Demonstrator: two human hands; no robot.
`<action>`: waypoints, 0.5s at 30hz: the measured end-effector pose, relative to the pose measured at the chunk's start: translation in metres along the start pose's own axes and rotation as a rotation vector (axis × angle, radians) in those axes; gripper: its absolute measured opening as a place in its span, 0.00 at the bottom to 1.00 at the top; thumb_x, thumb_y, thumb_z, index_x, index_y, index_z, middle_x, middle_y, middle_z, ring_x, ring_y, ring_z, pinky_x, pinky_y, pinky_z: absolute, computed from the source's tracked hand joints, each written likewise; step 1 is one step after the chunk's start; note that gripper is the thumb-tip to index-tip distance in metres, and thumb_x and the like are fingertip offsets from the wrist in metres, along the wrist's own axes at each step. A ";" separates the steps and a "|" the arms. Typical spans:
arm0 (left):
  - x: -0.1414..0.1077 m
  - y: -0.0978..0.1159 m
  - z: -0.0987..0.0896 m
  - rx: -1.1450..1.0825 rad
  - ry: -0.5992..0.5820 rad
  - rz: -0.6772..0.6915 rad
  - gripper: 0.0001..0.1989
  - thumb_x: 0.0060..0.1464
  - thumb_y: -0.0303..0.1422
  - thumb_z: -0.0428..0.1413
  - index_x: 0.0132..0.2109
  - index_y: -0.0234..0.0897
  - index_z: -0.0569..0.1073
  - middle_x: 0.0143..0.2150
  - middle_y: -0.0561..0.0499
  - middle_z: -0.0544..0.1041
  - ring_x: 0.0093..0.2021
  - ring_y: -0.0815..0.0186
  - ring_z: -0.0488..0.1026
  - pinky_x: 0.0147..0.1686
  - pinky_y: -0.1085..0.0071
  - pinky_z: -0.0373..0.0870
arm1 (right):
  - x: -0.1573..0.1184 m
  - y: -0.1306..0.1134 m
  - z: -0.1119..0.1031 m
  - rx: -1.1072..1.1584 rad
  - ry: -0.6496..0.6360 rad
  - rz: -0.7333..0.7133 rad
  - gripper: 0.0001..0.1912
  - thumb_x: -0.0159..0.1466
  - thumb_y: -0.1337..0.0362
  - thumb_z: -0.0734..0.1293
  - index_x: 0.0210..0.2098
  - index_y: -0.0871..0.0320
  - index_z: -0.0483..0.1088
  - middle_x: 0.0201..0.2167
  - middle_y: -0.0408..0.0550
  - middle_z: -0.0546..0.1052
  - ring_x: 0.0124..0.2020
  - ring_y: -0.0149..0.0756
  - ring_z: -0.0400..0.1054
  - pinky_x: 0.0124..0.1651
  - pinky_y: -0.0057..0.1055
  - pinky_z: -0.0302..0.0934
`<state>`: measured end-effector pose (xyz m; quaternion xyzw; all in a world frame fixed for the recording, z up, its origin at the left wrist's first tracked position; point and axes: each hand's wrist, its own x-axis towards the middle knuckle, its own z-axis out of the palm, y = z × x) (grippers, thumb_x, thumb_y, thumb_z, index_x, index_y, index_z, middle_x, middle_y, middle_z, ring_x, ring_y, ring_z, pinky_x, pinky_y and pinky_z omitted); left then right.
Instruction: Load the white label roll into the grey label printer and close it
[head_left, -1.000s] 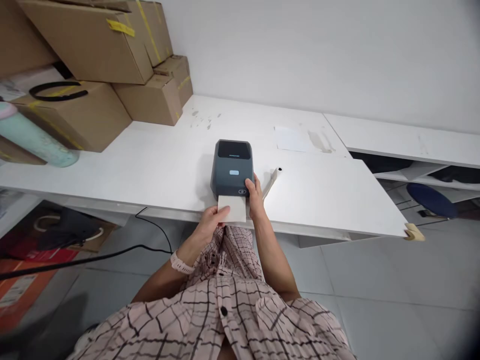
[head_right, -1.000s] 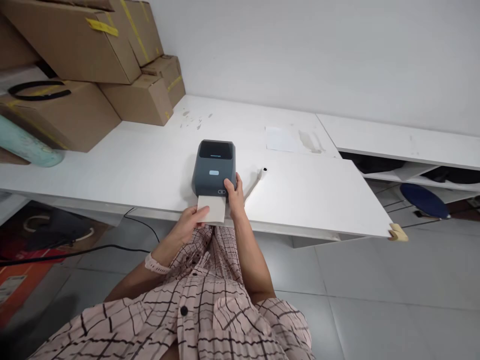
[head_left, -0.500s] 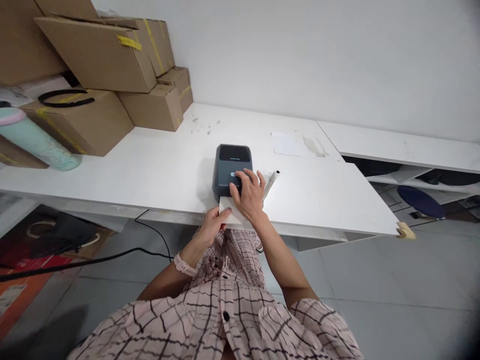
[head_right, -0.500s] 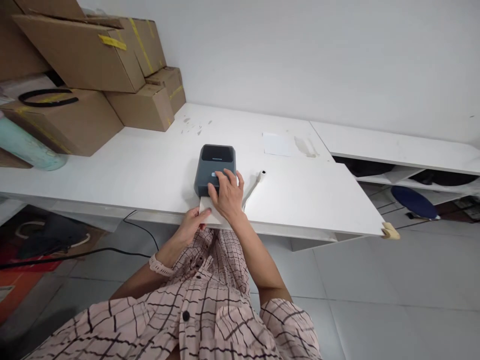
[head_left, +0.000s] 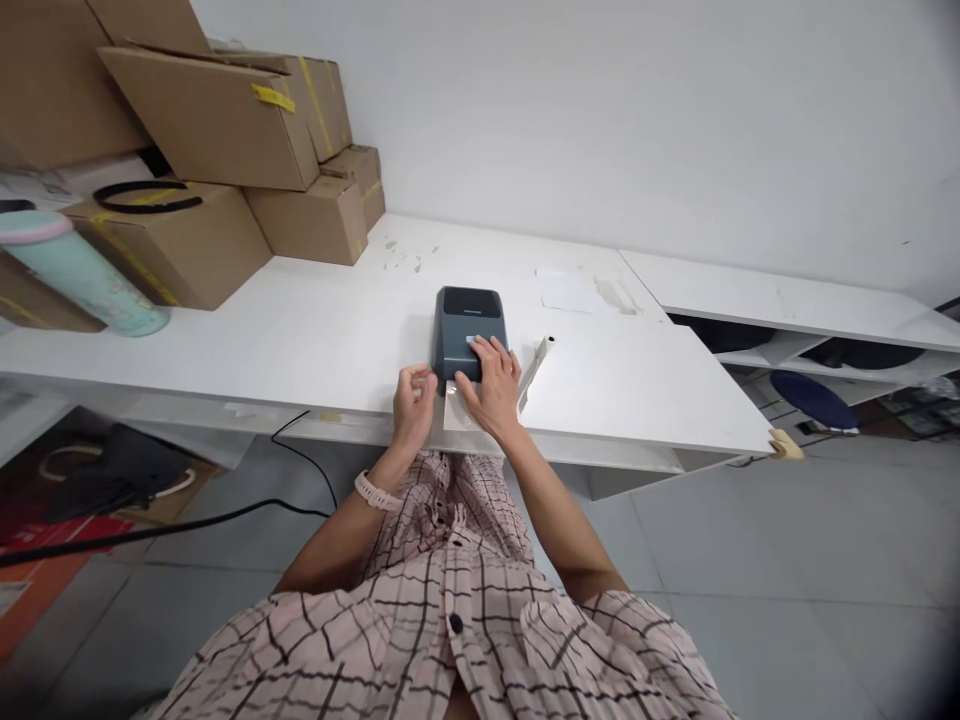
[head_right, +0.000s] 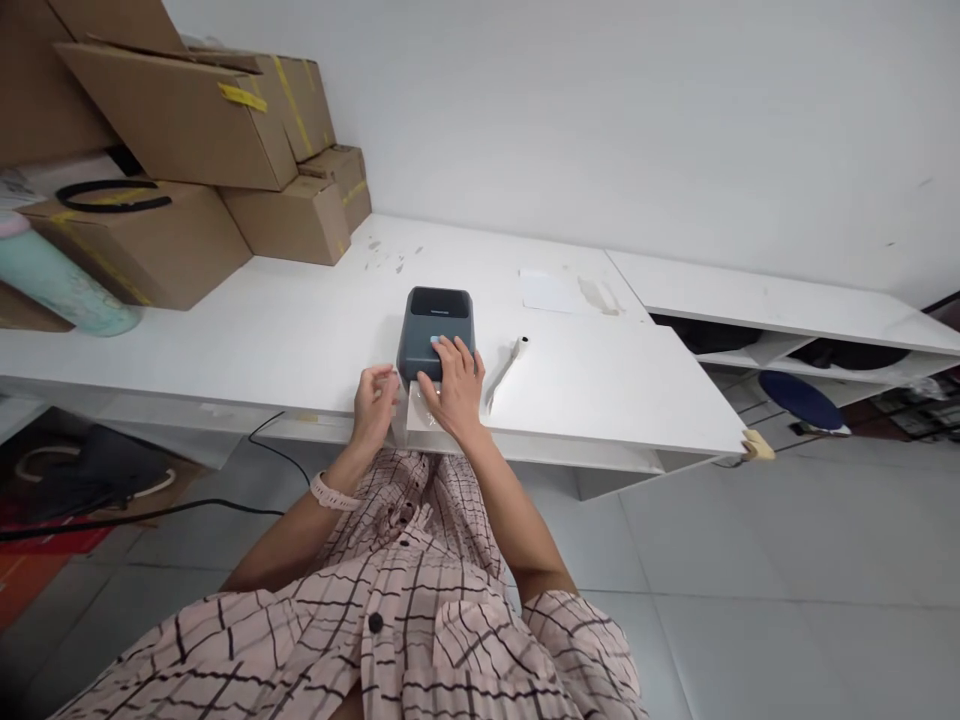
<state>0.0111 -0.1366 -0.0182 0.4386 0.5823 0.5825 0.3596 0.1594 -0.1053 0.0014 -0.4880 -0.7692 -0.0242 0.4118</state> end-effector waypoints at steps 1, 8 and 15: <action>0.005 0.001 0.001 -0.008 0.004 0.037 0.20 0.61 0.44 0.57 0.56 0.40 0.71 0.59 0.42 0.76 0.56 0.60 0.74 0.47 0.68 0.74 | -0.004 0.001 0.001 0.027 0.003 0.011 0.26 0.73 0.54 0.62 0.67 0.56 0.60 0.67 0.56 0.70 0.74 0.49 0.55 0.73 0.54 0.45; 0.017 0.004 0.010 -0.007 -0.139 0.059 0.35 0.60 0.40 0.59 0.71 0.34 0.62 0.72 0.36 0.66 0.71 0.50 0.65 0.67 0.56 0.65 | -0.011 0.012 0.008 0.364 0.120 0.304 0.38 0.70 0.46 0.61 0.72 0.60 0.52 0.74 0.66 0.57 0.75 0.52 0.51 0.74 0.56 0.49; 0.019 0.001 0.005 -0.008 -0.180 0.051 0.34 0.65 0.41 0.54 0.73 0.33 0.60 0.76 0.38 0.60 0.76 0.53 0.57 0.73 0.57 0.55 | -0.013 0.014 0.003 0.568 0.080 0.489 0.45 0.68 0.38 0.61 0.74 0.60 0.52 0.73 0.64 0.59 0.75 0.52 0.53 0.74 0.53 0.50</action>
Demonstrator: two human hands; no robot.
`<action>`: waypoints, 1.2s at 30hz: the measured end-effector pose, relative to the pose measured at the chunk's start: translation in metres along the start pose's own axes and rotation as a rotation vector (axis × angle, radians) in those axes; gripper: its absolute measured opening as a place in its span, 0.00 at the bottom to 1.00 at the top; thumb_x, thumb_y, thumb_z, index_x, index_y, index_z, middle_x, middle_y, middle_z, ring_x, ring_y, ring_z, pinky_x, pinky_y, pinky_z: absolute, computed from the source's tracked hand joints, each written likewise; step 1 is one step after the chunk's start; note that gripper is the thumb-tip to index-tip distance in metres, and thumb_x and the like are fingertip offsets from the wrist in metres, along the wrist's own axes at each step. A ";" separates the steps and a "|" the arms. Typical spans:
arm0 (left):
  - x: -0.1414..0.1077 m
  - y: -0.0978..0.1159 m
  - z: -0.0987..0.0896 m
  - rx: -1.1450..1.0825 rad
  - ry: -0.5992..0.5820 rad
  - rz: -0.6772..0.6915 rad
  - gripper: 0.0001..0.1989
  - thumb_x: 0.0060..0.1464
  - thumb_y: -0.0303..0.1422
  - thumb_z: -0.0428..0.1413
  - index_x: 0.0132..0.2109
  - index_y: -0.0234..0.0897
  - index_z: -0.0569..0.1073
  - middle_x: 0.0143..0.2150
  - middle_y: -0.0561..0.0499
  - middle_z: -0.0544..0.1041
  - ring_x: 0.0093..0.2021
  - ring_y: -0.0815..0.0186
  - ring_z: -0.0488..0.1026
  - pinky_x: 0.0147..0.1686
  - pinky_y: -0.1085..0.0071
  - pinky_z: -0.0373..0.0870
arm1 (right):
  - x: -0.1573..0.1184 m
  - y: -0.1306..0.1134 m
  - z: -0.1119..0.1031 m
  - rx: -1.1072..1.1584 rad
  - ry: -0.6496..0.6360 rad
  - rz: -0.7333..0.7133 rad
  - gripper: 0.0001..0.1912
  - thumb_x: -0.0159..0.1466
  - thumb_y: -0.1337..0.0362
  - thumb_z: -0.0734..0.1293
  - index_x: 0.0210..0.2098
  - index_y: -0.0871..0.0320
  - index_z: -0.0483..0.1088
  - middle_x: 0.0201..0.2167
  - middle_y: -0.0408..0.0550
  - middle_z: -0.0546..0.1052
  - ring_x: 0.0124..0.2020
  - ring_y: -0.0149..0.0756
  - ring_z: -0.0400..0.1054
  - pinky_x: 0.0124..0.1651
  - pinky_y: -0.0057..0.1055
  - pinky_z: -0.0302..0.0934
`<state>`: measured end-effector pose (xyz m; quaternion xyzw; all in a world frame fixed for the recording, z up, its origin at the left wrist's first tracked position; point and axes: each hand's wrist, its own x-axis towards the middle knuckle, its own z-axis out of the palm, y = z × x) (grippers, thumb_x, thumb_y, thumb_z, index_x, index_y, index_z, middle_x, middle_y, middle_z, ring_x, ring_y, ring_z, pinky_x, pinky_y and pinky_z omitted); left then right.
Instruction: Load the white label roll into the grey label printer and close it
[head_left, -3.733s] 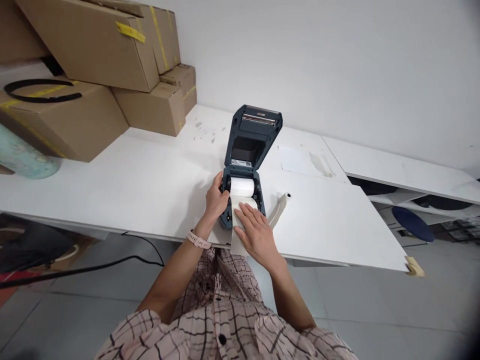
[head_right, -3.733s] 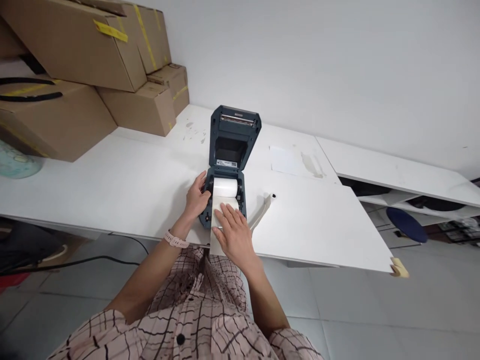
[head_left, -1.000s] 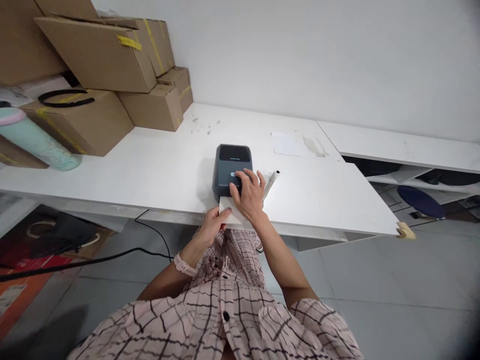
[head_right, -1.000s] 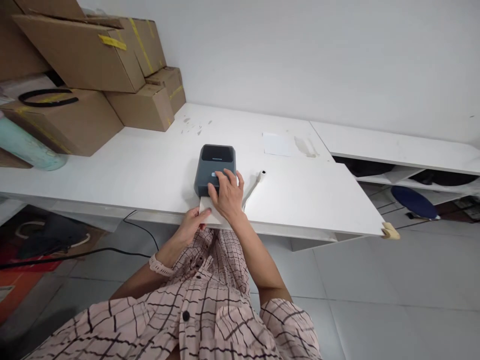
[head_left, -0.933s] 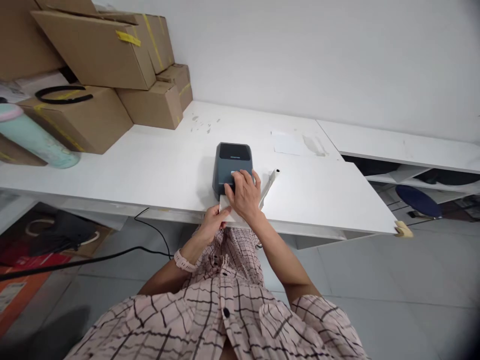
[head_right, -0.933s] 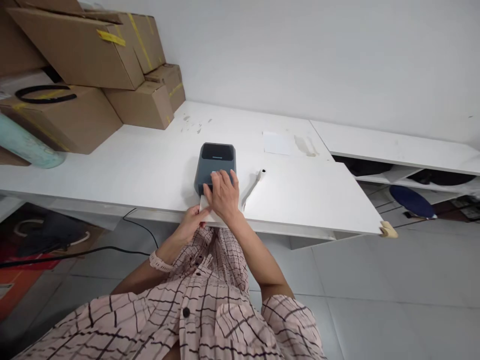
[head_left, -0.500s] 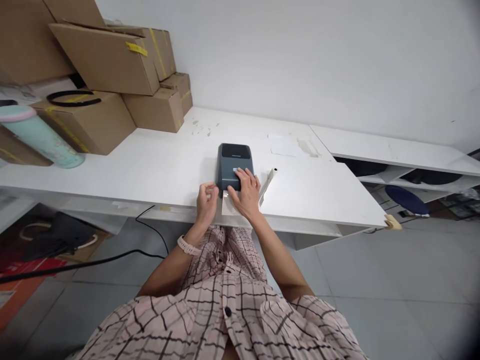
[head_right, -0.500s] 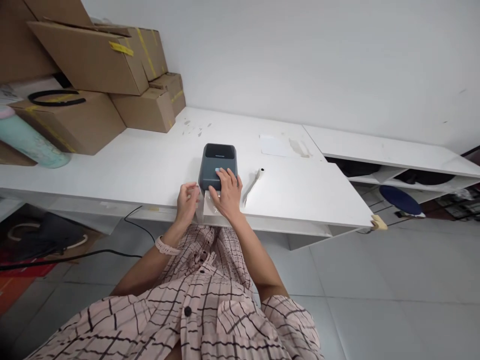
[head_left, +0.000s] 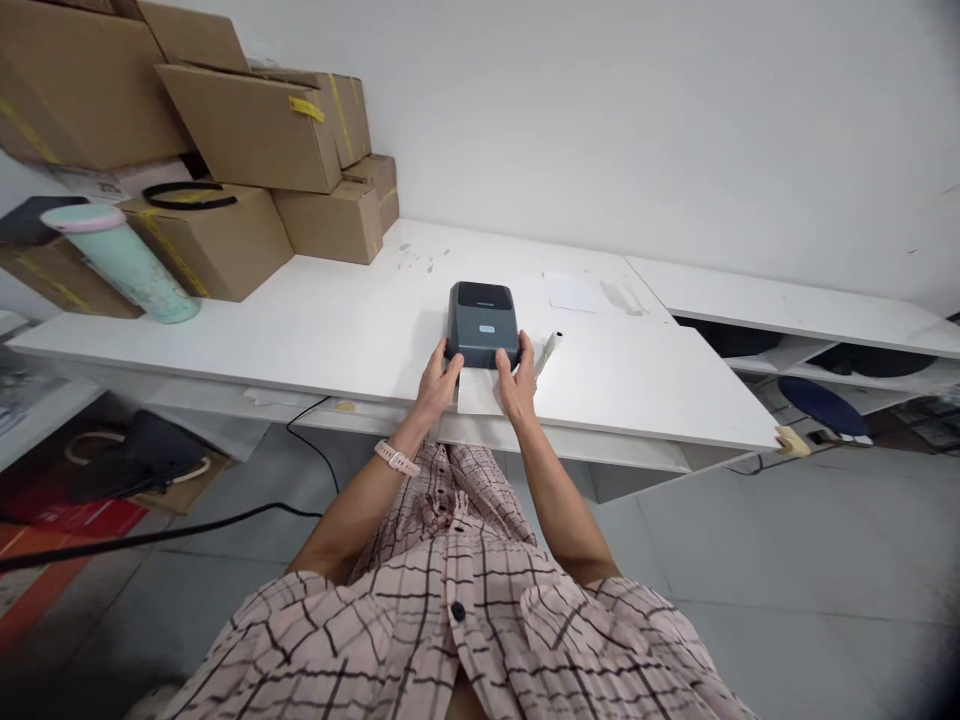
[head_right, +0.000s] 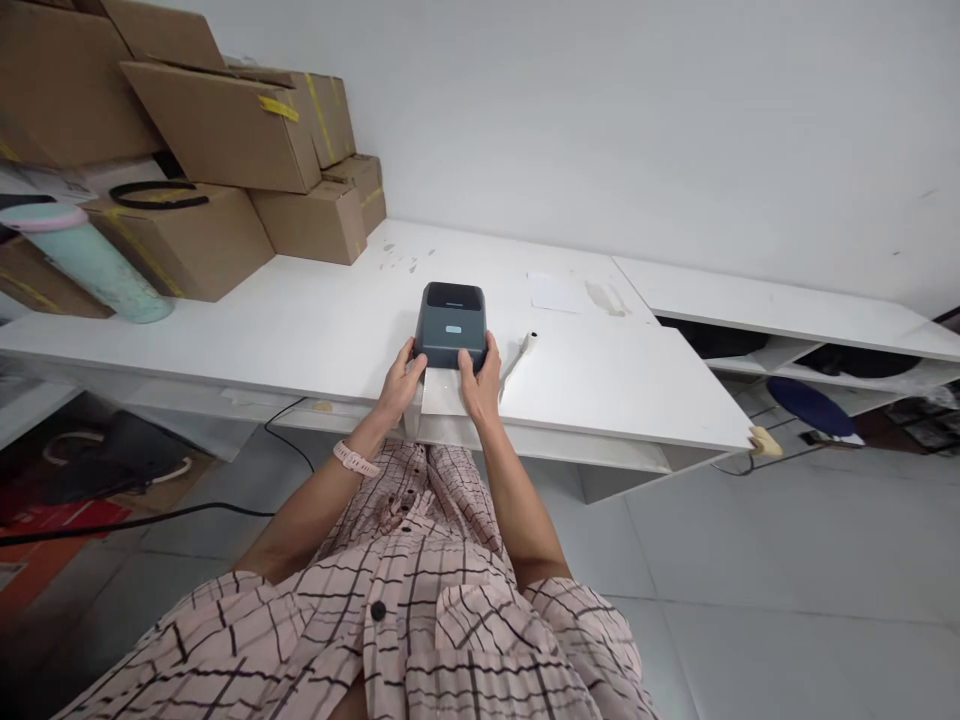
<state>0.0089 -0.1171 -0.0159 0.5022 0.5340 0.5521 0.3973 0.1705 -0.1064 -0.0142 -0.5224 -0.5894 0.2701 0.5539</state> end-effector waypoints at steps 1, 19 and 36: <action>0.000 0.000 -0.001 -0.013 -0.009 -0.010 0.33 0.66 0.42 0.53 0.73 0.34 0.60 0.77 0.39 0.59 0.76 0.54 0.57 0.73 0.58 0.55 | 0.000 0.000 0.000 0.025 0.002 0.014 0.45 0.68 0.37 0.60 0.74 0.59 0.52 0.74 0.63 0.58 0.75 0.51 0.53 0.74 0.53 0.50; -0.002 -0.011 0.005 -0.001 0.035 0.077 0.38 0.66 0.57 0.48 0.75 0.44 0.57 0.79 0.43 0.52 0.79 0.54 0.45 0.76 0.54 0.46 | 0.005 0.011 0.003 0.291 0.164 0.170 0.32 0.72 0.41 0.56 0.67 0.54 0.62 0.69 0.57 0.69 0.71 0.47 0.62 0.72 0.53 0.56; 0.130 0.014 -0.005 0.181 0.082 -0.029 0.32 0.52 0.34 0.62 0.65 0.38 0.71 0.58 0.41 0.76 0.53 0.56 0.75 0.52 0.61 0.73 | 0.193 -0.044 -0.004 -0.245 -0.078 -0.301 0.47 0.71 0.35 0.55 0.77 0.55 0.39 0.77 0.58 0.53 0.77 0.55 0.46 0.75 0.59 0.45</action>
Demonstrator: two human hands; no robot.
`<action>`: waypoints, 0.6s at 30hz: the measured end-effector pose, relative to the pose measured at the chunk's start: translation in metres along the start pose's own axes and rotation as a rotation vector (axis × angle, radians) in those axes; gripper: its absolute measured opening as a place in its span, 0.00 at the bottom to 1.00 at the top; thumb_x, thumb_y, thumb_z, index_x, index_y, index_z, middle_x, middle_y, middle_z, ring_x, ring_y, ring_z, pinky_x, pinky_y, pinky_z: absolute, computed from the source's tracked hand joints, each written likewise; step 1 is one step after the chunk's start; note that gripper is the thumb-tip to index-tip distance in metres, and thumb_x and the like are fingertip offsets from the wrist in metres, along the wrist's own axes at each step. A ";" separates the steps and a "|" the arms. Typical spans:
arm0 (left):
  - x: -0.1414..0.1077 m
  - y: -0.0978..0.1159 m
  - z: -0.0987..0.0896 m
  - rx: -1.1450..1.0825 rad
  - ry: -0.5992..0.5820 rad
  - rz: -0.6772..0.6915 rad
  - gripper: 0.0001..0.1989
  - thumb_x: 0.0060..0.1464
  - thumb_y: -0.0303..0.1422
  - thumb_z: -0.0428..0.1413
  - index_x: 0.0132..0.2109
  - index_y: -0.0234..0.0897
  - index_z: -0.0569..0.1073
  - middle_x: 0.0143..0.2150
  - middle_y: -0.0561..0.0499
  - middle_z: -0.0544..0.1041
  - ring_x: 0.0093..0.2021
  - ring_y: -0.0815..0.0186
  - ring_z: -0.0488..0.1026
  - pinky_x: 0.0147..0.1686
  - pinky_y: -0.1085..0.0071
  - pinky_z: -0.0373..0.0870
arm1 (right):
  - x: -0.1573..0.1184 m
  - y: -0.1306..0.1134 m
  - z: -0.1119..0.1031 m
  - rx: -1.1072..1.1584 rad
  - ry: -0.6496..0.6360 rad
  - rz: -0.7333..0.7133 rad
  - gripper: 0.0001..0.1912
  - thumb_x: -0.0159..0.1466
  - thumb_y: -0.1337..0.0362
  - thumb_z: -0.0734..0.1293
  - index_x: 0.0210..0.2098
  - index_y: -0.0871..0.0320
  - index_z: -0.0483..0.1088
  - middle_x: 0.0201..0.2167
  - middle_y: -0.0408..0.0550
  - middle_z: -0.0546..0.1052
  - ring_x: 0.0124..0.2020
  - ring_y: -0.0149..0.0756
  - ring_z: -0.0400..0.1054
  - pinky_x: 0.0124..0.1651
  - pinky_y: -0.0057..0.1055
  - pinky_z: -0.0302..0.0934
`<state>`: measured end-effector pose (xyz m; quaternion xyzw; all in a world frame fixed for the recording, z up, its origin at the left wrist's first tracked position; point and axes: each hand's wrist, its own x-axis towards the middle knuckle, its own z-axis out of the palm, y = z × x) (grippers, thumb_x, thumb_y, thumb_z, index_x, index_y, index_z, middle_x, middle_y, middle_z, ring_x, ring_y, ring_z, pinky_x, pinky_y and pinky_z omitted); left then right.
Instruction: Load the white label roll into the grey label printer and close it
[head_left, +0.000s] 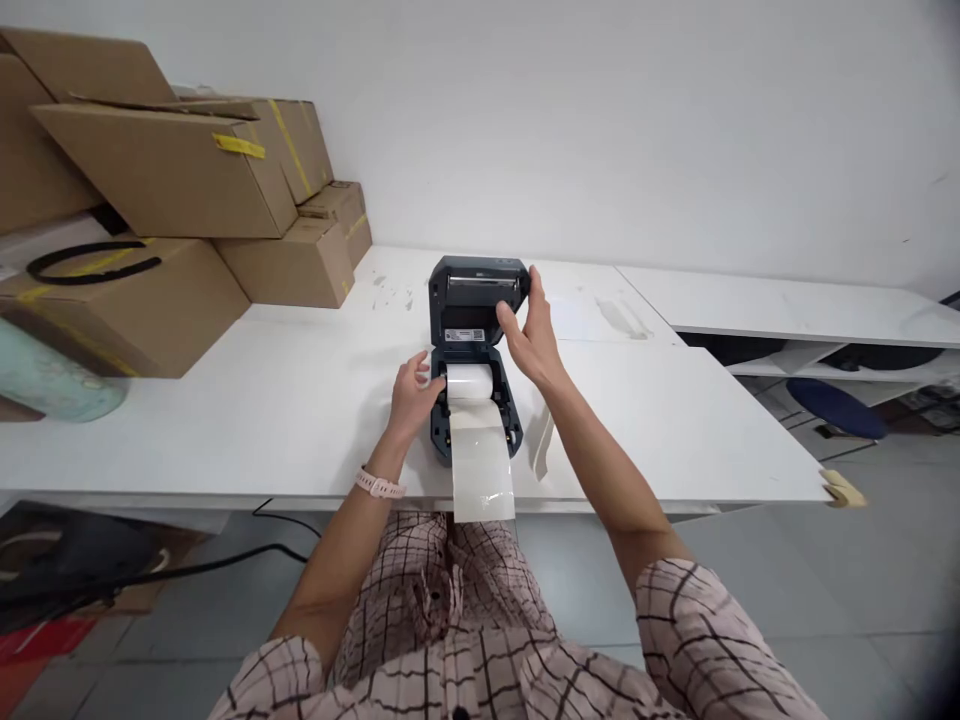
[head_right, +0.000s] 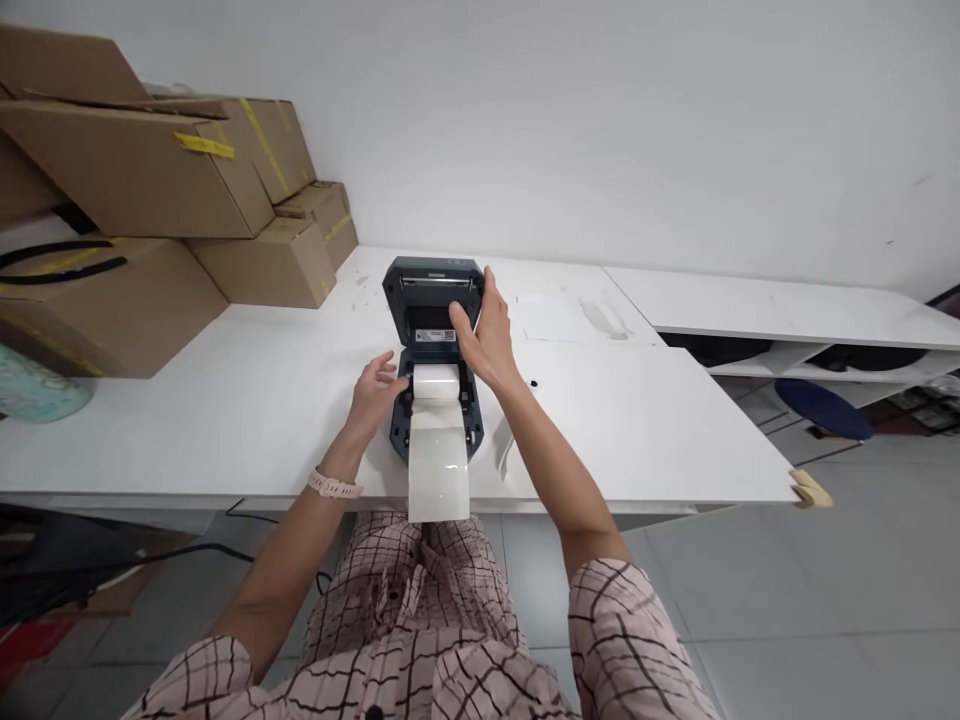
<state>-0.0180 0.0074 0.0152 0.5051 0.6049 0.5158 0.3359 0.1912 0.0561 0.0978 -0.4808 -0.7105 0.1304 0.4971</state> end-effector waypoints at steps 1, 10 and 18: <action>-0.001 -0.007 0.000 0.047 -0.015 -0.039 0.32 0.50 0.33 0.63 0.64 0.38 0.72 0.54 0.42 0.76 0.48 0.58 0.76 0.48 0.63 0.73 | 0.013 0.007 0.003 -0.019 -0.010 -0.022 0.47 0.71 0.35 0.56 0.77 0.55 0.38 0.76 0.58 0.54 0.76 0.56 0.48 0.74 0.60 0.46; 0.002 -0.009 0.001 0.179 -0.132 -0.101 0.28 0.47 0.29 0.60 0.58 0.37 0.74 0.29 0.53 0.72 0.30 0.61 0.71 0.31 0.68 0.62 | 0.026 -0.011 0.005 -0.292 -0.115 -0.347 0.31 0.73 0.52 0.60 0.72 0.54 0.55 0.69 0.55 0.67 0.71 0.56 0.59 0.69 0.56 0.56; 0.001 -0.006 0.006 0.165 -0.097 -0.094 0.26 0.44 0.24 0.59 0.54 0.37 0.74 0.29 0.55 0.70 0.30 0.62 0.69 0.33 0.68 0.61 | 0.000 0.025 0.052 -0.340 -0.950 -0.191 0.53 0.52 0.52 0.79 0.73 0.50 0.59 0.44 0.51 0.84 0.40 0.53 0.80 0.46 0.44 0.70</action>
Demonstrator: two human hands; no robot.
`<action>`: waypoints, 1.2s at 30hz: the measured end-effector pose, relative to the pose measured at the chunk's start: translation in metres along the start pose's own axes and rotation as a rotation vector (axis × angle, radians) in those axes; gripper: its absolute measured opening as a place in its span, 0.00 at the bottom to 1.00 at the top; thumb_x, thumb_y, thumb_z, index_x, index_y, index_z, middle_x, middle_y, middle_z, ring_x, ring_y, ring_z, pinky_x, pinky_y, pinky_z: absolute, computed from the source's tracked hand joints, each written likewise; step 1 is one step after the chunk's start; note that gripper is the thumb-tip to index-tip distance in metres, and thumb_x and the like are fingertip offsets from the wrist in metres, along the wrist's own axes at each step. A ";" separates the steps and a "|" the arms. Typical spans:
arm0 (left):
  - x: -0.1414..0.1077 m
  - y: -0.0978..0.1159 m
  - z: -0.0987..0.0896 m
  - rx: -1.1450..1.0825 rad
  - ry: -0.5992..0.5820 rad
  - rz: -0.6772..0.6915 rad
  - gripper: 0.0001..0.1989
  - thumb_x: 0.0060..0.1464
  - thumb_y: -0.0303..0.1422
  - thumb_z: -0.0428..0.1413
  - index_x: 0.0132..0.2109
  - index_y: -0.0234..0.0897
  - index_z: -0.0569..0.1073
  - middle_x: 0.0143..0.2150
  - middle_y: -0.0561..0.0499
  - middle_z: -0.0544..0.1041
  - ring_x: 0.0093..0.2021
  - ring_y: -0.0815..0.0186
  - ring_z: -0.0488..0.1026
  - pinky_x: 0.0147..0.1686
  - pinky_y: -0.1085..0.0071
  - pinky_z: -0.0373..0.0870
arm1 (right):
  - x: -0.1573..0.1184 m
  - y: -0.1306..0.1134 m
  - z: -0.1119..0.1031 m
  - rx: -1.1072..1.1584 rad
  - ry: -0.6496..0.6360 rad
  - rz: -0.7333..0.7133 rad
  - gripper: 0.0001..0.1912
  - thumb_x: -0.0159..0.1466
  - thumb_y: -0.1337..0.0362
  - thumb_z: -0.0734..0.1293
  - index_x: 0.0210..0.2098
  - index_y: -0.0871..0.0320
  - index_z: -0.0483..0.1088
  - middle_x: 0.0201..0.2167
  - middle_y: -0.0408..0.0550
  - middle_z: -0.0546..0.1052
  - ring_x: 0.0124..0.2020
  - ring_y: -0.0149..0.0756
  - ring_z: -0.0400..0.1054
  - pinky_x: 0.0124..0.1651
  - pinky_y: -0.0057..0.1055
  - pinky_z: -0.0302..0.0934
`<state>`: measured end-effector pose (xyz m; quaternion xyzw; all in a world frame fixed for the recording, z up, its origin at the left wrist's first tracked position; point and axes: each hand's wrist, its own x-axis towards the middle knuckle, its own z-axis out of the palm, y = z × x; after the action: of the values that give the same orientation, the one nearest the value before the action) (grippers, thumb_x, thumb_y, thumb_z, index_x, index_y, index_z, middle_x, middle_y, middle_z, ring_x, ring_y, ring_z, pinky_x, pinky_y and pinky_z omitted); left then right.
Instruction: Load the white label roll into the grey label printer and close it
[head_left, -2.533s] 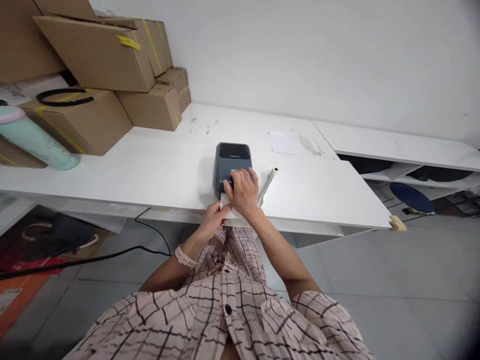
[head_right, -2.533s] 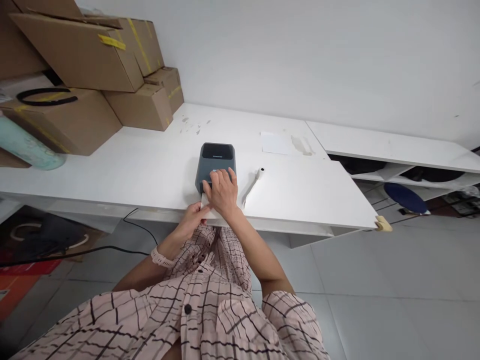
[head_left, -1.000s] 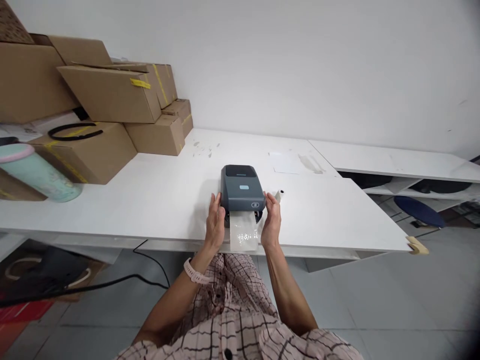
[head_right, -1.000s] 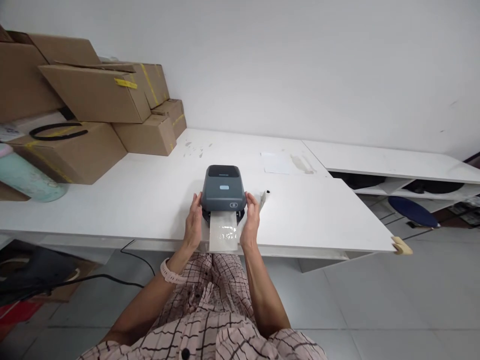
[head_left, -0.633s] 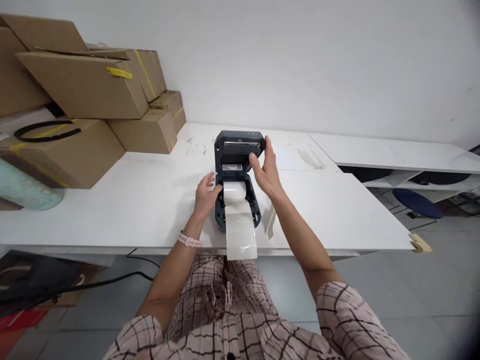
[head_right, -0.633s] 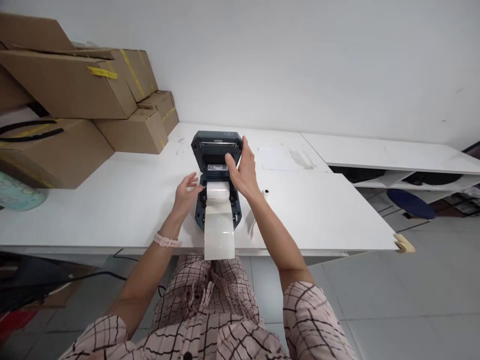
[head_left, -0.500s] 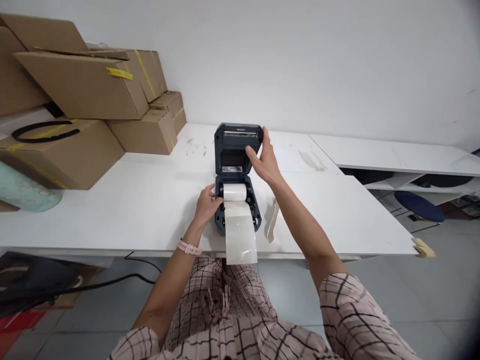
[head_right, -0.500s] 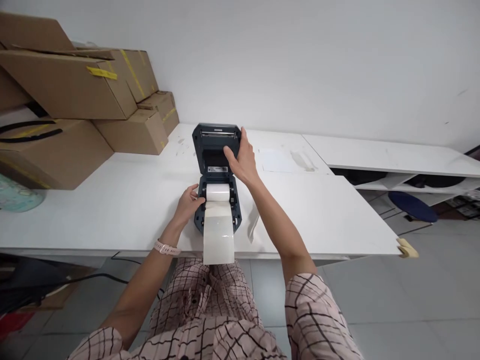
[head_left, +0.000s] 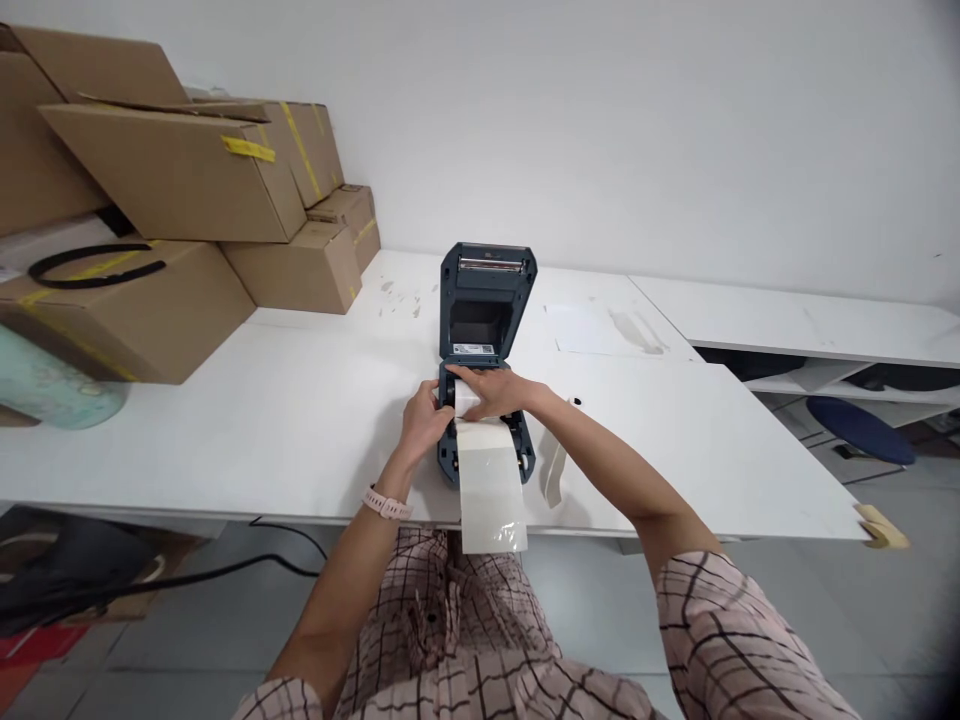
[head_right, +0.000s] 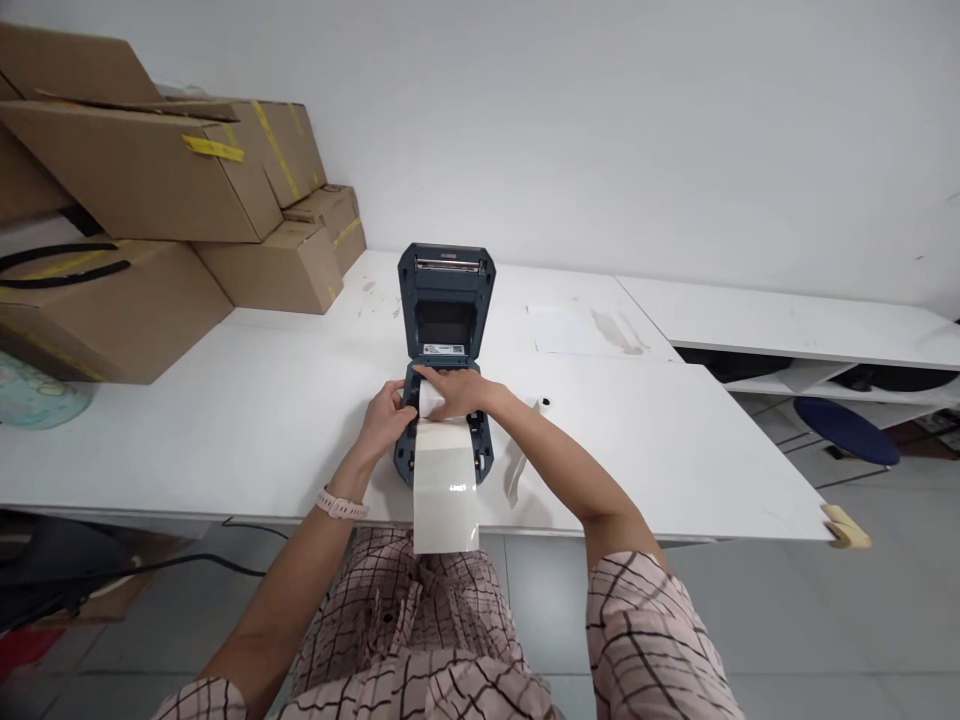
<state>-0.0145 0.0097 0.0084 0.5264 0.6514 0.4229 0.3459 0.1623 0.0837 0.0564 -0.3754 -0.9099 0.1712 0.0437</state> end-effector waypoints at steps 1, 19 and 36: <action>-0.001 0.000 0.000 -0.018 0.002 -0.004 0.26 0.45 0.24 0.58 0.54 0.37 0.74 0.29 0.55 0.70 0.30 0.63 0.69 0.33 0.68 0.61 | 0.004 0.003 0.002 0.022 -0.006 0.016 0.56 0.50 0.53 0.80 0.73 0.50 0.58 0.42 0.50 0.85 0.38 0.52 0.80 0.46 0.44 0.70; 0.000 -0.014 0.010 -0.263 0.027 -0.053 0.29 0.43 0.28 0.57 0.56 0.35 0.73 0.29 0.58 0.63 0.29 0.67 0.63 0.32 0.69 0.61 | -0.079 0.110 -0.035 0.715 0.487 0.210 0.58 0.50 0.55 0.81 0.74 0.57 0.55 0.69 0.63 0.66 0.66 0.57 0.65 0.64 0.52 0.65; -0.004 -0.005 0.009 -0.339 0.047 -0.074 0.32 0.41 0.27 0.57 0.57 0.30 0.73 0.27 0.60 0.60 0.27 0.70 0.60 0.30 0.71 0.60 | -0.181 0.124 0.040 0.960 0.230 0.309 0.30 0.60 0.52 0.76 0.60 0.50 0.73 0.62 0.55 0.76 0.60 0.51 0.71 0.60 0.49 0.67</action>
<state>-0.0073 0.0076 0.0000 0.4262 0.5975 0.5261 0.4296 0.3655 0.0278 -0.0153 -0.4596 -0.6521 0.5313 0.2849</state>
